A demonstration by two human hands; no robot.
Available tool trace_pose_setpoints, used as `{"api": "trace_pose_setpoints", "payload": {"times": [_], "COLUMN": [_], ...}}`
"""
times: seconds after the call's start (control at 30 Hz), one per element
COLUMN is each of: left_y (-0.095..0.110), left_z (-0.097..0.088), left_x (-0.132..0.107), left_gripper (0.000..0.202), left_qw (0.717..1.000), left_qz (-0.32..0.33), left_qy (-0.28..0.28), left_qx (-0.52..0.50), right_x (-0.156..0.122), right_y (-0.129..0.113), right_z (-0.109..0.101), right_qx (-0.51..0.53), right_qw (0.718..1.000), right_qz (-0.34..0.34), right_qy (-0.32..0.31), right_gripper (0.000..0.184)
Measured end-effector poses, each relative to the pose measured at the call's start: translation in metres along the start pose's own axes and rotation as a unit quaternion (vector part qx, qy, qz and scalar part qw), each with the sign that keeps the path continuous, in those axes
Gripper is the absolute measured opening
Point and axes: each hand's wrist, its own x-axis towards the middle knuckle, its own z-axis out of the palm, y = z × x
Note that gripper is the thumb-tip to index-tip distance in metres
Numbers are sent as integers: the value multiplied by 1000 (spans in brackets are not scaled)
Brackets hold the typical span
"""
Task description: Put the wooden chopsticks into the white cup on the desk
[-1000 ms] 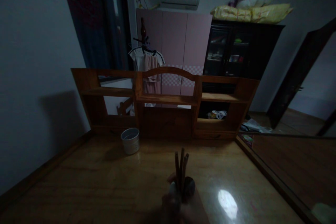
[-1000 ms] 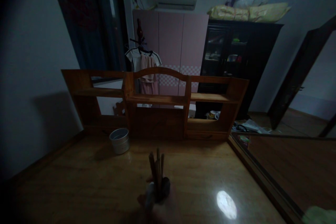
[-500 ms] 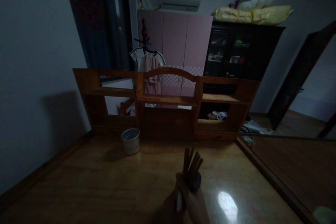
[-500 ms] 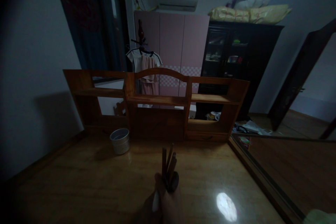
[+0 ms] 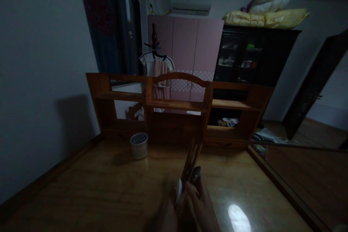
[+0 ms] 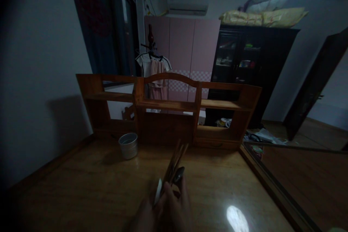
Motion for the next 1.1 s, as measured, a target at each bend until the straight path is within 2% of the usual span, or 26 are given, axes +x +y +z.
{"api": "trace_pose_setpoints", "payload": {"times": [0.2,0.27,0.4,0.53,0.7,0.9,1.1], "left_y": [-26,-31,-32,-25,-24,-38,-25], "left_z": [-10,-10,-5,0,3,11,3], "left_x": [6,6,8,15,23,30,23], "left_gripper": [37,37,38,43,52,52,49], "left_qw": [983,977,976,981,989,990,977], "left_qz": [-10,-1,-18,-69,-40,-29,-67], "left_qy": [6,19,17,13,23,15,-17], "left_qx": [183,214,214,178,138,139,200], "right_x": [4,5,5,4,5,9,12], "right_y": [28,37,51,60,71,78,78], "right_z": [-10,-12,-7,4,9,7,4], "right_qx": [-63,-91,-150,-234,-305,-306,-325], "right_qw": [996,993,983,955,922,913,898], "right_qz": [-22,-21,-82,-182,-233,-265,-286], "right_qy": [65,76,62,-3,-53,-48,-81], "right_gripper": [72,71,48,29,32,35,39]}}
